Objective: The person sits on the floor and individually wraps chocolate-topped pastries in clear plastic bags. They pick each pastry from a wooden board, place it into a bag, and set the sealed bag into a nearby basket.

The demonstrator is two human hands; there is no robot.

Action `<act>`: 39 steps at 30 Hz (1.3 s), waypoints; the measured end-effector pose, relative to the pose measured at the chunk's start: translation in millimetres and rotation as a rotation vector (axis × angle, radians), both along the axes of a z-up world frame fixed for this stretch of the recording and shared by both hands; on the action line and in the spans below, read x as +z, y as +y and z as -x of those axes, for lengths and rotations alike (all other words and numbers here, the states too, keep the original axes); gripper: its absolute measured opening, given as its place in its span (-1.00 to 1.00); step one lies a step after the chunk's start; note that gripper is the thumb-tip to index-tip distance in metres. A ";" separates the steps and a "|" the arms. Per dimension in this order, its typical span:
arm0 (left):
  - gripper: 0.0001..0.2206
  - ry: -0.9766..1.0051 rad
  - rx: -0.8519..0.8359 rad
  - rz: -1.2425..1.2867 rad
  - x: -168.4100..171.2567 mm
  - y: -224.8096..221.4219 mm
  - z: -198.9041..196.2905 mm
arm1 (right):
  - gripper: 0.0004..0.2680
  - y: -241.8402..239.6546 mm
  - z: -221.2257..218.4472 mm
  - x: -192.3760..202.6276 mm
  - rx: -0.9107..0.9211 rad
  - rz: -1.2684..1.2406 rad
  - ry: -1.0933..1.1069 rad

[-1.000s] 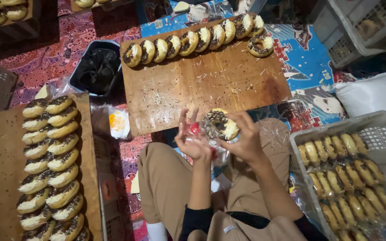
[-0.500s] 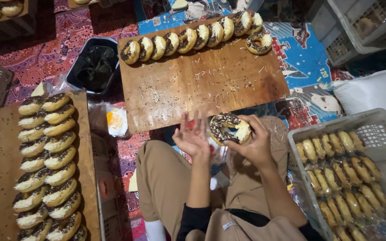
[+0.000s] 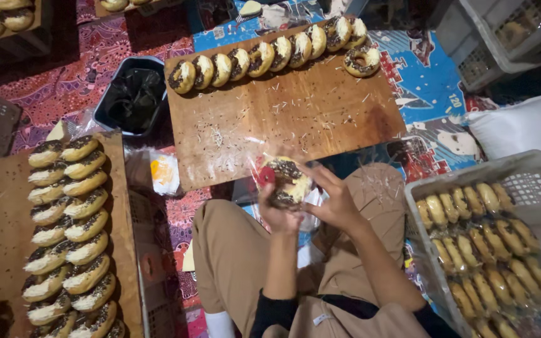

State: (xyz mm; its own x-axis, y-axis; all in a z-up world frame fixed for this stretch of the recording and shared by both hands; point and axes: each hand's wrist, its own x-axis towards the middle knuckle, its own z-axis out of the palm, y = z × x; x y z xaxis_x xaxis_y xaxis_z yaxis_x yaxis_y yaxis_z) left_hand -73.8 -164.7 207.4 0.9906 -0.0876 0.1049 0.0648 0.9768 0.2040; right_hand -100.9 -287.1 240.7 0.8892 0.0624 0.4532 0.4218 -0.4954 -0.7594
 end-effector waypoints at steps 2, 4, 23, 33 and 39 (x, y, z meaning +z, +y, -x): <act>-0.33 0.029 -0.073 -0.073 -7.0 -4.1 7.4 | -0.43 -7.0 4.0 -3.0 -0.084 0.127 -0.223; -0.35 0.143 -0.168 0.101 -14.1 -5.7 9.6 | -0.45 -11.0 7.9 -0.7 -0.047 0.133 -0.053; -0.85 -0.763 0.313 -1.632 86.9 47.9 17.8 | -0.87 -63.1 18.1 74.0 0.288 -0.485 0.302; -0.83 -0.842 0.689 -1.612 139.8 61.5 49.7 | -0.91 -26.9 17.2 74.8 0.304 0.200 -0.482; -0.79 -0.891 0.635 -1.776 158.0 111.3 55.0 | -0.81 -56.9 2.0 -20.2 0.084 0.648 -0.300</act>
